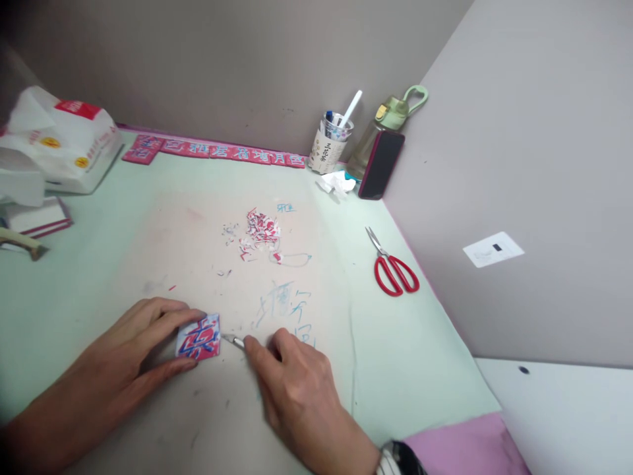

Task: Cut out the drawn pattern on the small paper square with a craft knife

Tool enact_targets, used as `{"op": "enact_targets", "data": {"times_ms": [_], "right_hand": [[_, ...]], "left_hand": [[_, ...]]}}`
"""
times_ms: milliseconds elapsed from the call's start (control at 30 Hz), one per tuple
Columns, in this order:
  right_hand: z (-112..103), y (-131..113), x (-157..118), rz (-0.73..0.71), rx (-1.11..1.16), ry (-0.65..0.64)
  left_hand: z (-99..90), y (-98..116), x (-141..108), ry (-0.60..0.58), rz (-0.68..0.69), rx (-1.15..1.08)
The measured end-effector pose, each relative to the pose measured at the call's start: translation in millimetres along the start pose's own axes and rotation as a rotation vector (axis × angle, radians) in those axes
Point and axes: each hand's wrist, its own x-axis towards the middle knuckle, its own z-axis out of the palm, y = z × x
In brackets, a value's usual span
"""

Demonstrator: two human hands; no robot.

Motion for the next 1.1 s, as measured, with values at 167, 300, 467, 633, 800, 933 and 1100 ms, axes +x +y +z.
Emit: {"op": "enact_targets", "data": {"times_ms": [167,300,467,633,800,933,1100], "right_hand": [[-0.1,1.8,-0.3,-0.010,0.006,0.006],[-1.2,2.6,-1.8,-0.011,0.028,0.000],[-1.5,3.5,-2.2,-0.031,0.038,0.012],[0.7,2.2,-0.3,-0.022,0.004,0.011],[1.8,-0.7,1.8,-0.025,-0.001,0.018],[1.4,-2.0,3.0,-0.032,-0.038,0.018],[0.0,-1.4,2.9,-0.065,-0.104,0.000]], "left_hand": [[1.5,1.7,-0.9,0.008,-0.021,-0.003],[1.4,3.0,-1.1,0.007,-0.043,-0.021],[0.4,0.9,-0.6,0.000,-0.012,-0.035],[0.8,1.0,0.2,0.023,0.002,-0.031],[0.7,1.5,-0.8,0.017,0.009,-0.022],[-0.9,2.7,-1.5,0.007,0.001,-0.025],[-2.9,4.2,0.3,-0.021,-0.010,-0.038]]}}
